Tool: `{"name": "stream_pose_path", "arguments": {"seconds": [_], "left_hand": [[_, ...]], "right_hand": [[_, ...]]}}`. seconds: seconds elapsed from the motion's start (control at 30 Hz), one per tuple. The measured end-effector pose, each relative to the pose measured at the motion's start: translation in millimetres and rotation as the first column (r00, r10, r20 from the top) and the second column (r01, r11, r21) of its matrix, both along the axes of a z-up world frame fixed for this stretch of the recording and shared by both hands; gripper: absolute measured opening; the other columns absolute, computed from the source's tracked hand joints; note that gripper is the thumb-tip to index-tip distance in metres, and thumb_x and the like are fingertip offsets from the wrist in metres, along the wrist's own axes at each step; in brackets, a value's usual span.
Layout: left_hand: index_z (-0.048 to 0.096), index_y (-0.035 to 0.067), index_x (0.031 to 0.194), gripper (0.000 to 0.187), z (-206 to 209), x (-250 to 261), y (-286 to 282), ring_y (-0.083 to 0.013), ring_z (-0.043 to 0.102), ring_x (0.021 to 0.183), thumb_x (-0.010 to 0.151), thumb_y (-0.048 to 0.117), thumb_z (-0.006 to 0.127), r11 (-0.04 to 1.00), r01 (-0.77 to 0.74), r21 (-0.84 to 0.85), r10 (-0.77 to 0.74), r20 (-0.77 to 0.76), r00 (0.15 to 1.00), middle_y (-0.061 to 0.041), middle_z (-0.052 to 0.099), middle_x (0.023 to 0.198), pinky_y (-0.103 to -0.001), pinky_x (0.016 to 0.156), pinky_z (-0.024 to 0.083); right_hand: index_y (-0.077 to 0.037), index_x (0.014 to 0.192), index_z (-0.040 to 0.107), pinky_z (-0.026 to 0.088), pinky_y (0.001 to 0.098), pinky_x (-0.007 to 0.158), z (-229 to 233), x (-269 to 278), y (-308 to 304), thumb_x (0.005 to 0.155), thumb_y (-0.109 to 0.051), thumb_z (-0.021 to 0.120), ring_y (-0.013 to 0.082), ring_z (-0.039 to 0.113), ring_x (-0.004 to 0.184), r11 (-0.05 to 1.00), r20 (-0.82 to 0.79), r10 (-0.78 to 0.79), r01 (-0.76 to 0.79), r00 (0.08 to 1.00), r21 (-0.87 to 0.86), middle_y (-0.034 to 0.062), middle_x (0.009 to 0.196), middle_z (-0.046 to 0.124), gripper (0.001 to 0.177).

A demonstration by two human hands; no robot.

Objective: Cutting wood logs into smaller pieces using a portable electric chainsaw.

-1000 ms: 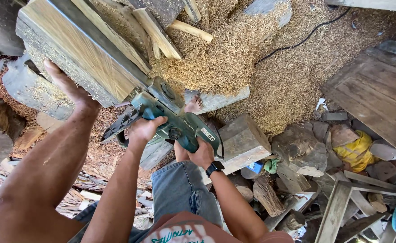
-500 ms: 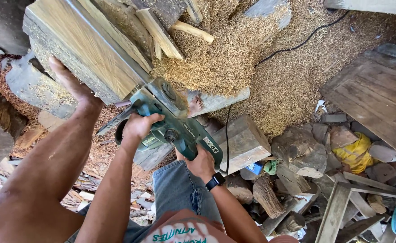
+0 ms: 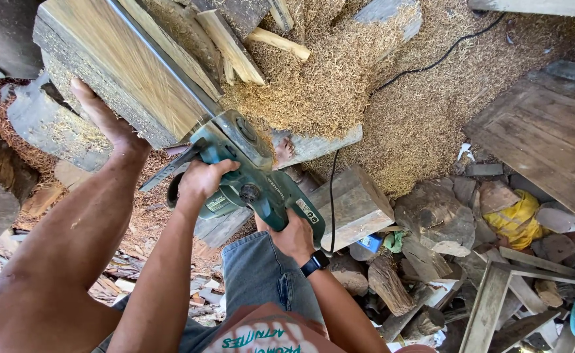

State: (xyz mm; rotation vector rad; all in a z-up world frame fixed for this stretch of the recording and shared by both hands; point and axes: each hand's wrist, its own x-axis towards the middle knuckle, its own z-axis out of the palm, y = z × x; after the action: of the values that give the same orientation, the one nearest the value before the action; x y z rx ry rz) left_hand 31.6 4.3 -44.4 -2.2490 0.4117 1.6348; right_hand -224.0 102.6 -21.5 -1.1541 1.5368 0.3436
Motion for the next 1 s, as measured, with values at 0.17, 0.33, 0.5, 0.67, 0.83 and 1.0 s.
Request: {"name": "stream_pose_path", "arguments": {"seconds": [0.17,0.33,0.5,0.67,0.83,1.0], "left_hand": [[0.077,0.004,0.112,0.078,-4,-11,0,-0.0342,0.072,0.107,0.062,0.064,0.074,0.999,0.04,-0.015,-0.039,0.036,0.999,-0.02,0.076,0.111,-0.041,0.095,0.051],[0.076,0.008,0.117,0.079,-14,-18,4,-0.036,0.069,0.112,0.062,0.065,0.073,0.997,0.053,-0.051,-0.05,0.059,0.997,-0.022,0.074,0.118,-0.041,0.099,0.051],[0.071,0.005,0.125,0.089,-34,-20,18,-0.0373,0.065,0.121,0.064,0.07,0.073,0.996,0.079,-0.028,-0.076,0.101,0.992,-0.026,0.066,0.13,-0.041,0.102,0.049],[0.071,0.004,0.126,0.093,-47,-22,23,-0.0372,0.065,0.122,0.065,0.074,0.07,0.993,0.118,0.026,-0.12,0.09,0.989,-0.027,0.066,0.132,-0.041,0.102,0.05],[0.072,0.004,0.125,0.092,-39,-24,14,-0.0372,0.065,0.121,0.066,0.074,0.068,0.992,0.122,0.024,-0.124,0.094,0.988,-0.027,0.066,0.131,-0.042,0.102,0.05],[0.076,0.003,0.118,0.089,-52,-25,18,-0.036,0.068,0.113,0.068,0.076,0.064,0.987,0.155,0.038,-0.158,0.083,0.984,-0.024,0.072,0.12,-0.041,0.098,0.051]], "right_hand": [[-0.005,0.101,0.068,0.056,0.0514,0.077,-34,-7,8,0.077,-0.032,0.082,0.0443,0.071,0.085,0.996,0.019,0.007,-0.005,1.0,-0.086,0.024,0.087,0.073,0.039],[-0.004,0.103,0.068,0.057,0.051,0.08,-68,-15,19,0.08,-0.032,0.079,0.044,0.071,0.086,0.996,0.075,-0.005,0.011,0.997,-0.083,0.024,0.087,0.073,0.038],[-0.003,0.106,0.068,0.056,0.0518,0.08,-96,-18,27,0.075,-0.031,0.081,0.0452,0.069,0.087,0.986,0.083,0.023,-0.009,0.996,-0.166,0.0254,0.089,0.072,0.043],[-0.004,0.103,0.069,0.055,0.0524,0.08,-111,-20,30,0.075,-0.031,0.081,0.0457,0.069,0.088,0.975,0.105,0.025,-0.001,0.994,-0.221,0.0242,0.091,0.073,0.04],[-0.005,0.099,0.068,0.056,0.0517,0.079,-117,-19,28,0.077,-0.032,0.081,0.0445,0.069,0.088,0.981,0.11,0.023,-0.001,0.994,-0.196,0.0234,0.088,0.072,0.037],[-0.005,0.097,0.066,0.057,0.0506,0.077,-128,-21,27,0.077,-0.033,0.081,0.0429,0.07,0.086,0.985,0.122,0.033,-0.012,0.992,-0.17,0.0222,0.087,0.072,0.038]]}}
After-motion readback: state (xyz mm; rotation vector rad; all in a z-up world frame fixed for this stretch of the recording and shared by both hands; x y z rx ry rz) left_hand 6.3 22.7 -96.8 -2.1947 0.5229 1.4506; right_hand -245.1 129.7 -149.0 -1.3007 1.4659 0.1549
